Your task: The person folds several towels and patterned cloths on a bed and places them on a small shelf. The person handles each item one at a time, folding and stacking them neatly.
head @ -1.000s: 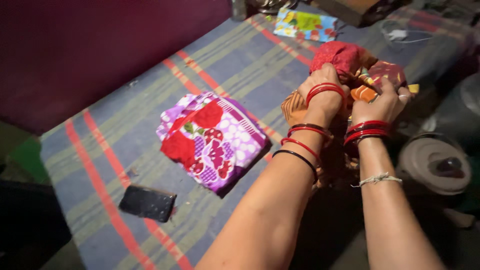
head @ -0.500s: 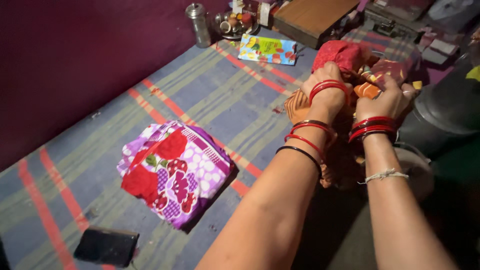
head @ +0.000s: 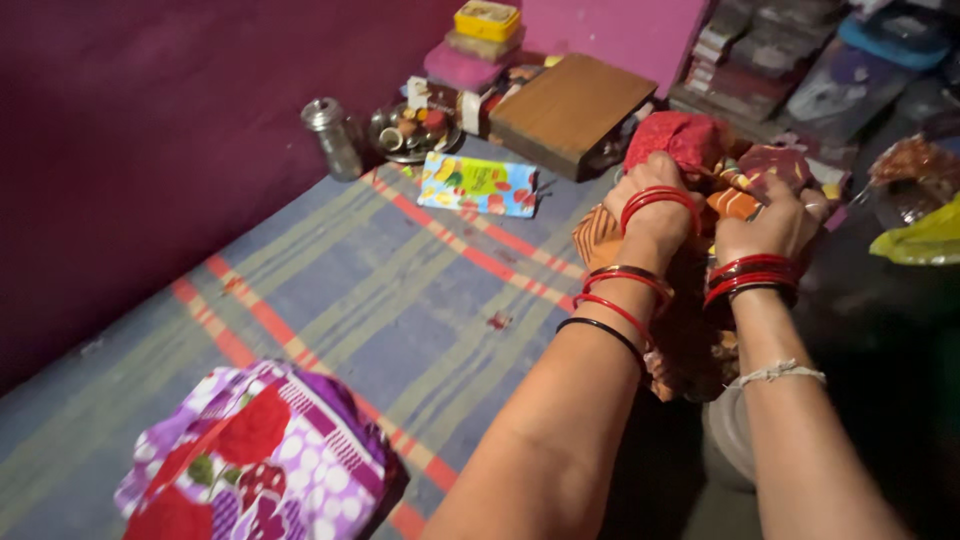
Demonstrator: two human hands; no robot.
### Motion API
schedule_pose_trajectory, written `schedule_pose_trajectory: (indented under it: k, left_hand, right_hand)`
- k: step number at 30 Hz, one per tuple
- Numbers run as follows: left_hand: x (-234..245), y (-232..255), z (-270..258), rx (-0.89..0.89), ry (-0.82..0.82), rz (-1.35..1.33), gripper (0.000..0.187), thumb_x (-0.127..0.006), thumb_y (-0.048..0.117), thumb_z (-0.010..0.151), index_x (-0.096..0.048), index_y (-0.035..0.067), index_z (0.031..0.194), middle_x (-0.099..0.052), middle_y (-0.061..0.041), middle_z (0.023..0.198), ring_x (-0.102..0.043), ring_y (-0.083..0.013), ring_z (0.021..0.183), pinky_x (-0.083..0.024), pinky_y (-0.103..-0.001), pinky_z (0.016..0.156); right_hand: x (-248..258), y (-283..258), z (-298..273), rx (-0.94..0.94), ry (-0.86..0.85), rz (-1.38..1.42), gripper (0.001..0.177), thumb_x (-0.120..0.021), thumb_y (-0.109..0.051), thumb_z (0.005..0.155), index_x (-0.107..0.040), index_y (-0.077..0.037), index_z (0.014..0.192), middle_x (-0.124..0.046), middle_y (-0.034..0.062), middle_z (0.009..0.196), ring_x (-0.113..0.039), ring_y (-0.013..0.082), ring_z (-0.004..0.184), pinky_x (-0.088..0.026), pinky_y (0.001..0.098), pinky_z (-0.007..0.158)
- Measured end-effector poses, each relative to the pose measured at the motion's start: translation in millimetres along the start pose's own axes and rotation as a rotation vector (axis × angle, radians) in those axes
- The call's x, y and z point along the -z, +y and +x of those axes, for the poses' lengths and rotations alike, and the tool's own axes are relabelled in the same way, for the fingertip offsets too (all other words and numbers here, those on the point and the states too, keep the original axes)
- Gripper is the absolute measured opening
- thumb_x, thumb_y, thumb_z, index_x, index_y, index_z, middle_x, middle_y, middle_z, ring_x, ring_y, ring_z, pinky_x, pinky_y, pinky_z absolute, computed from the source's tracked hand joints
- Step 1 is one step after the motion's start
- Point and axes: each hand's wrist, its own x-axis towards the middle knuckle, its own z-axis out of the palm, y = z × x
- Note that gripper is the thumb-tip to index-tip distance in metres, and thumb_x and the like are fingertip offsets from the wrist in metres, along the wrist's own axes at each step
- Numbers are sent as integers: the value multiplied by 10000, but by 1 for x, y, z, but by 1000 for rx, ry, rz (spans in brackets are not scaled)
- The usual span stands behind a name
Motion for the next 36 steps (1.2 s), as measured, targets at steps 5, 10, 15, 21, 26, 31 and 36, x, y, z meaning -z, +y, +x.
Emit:
schedule_pose_trajectory:
  k: [5, 10, 15, 21, 26, 31, 36]
  left_hand:
    - [-17, 35, 55, -56, 25, -15, 606, -860, 464, 705, -689, 83, 1143, -760, -150, 1110, -742, -299, 1040, -593, -429, 846]
    - [-37, 75, 107, -50, 6, -25, 620, -876, 463, 692, -692, 90, 1151, -752, -146, 1126, -735, -298, 1049, -592, -436, 840]
    - [-65, 121, 167, -7, 6, -29, 489, -867, 434, 693, -772, 149, 1078, -779, -101, 1117, -757, -268, 1051, -611, -414, 830]
    - [-118, 180, 229, -41, 37, -20, 534, -886, 449, 671, -754, 130, 1078, -770, -98, 1108, -745, -258, 1049, -600, -411, 819]
    - [-153, 225, 278, -46, 62, 5, 508, -867, 464, 686, -766, 145, 1068, -775, -92, 1111, -750, -254, 1046, -608, -416, 801]
    - [-182, 263, 318, -75, 73, 13, 541, -871, 493, 662, -758, 151, 1066, -776, -80, 1103, -754, -244, 1039, -612, -398, 792]
    - [-201, 290, 358, -60, 58, 29, 521, -862, 502, 680, -762, 167, 1067, -771, -82, 1115, -751, -241, 1050, -608, -398, 794]
  right_hand:
    - [-33, 42, 66, 141, 111, 4, 556, -699, 51, 674, -733, 28, 1228, -544, 340, 1300, -530, 473, 1185, -426, 471, 1047]
    - [-52, 77, 128, 81, 45, 21, 498, -681, 43, 747, -735, 25, 1242, -563, 292, 1293, -529, 445, 1234, -430, 462, 1085]
    - [-74, 114, 190, 67, 51, 136, 454, -668, 34, 757, -723, 14, 1207, -573, 251, 1273, -589, 395, 1152, -471, 451, 1048]
    - [-96, 175, 273, 106, 93, 194, 334, -656, 55, 798, -715, 19, 1124, -563, 238, 1269, -602, 372, 1141, -500, 425, 1012]
    - [-92, 208, 328, 20, 43, 125, 363, -646, 32, 789, -737, -23, 1136, -525, 248, 1280, -582, 382, 1106, -475, 447, 984]
    - [-89, 233, 373, 201, 127, -26, 420, -702, 57, 784, -793, -37, 1183, -593, 275, 1172, -564, 436, 1065, -463, 483, 920]
    - [-109, 258, 420, 89, 18, 265, 327, -628, 31, 856, -714, -9, 1169, -683, 191, 1135, -668, 320, 1074, -521, 412, 949]
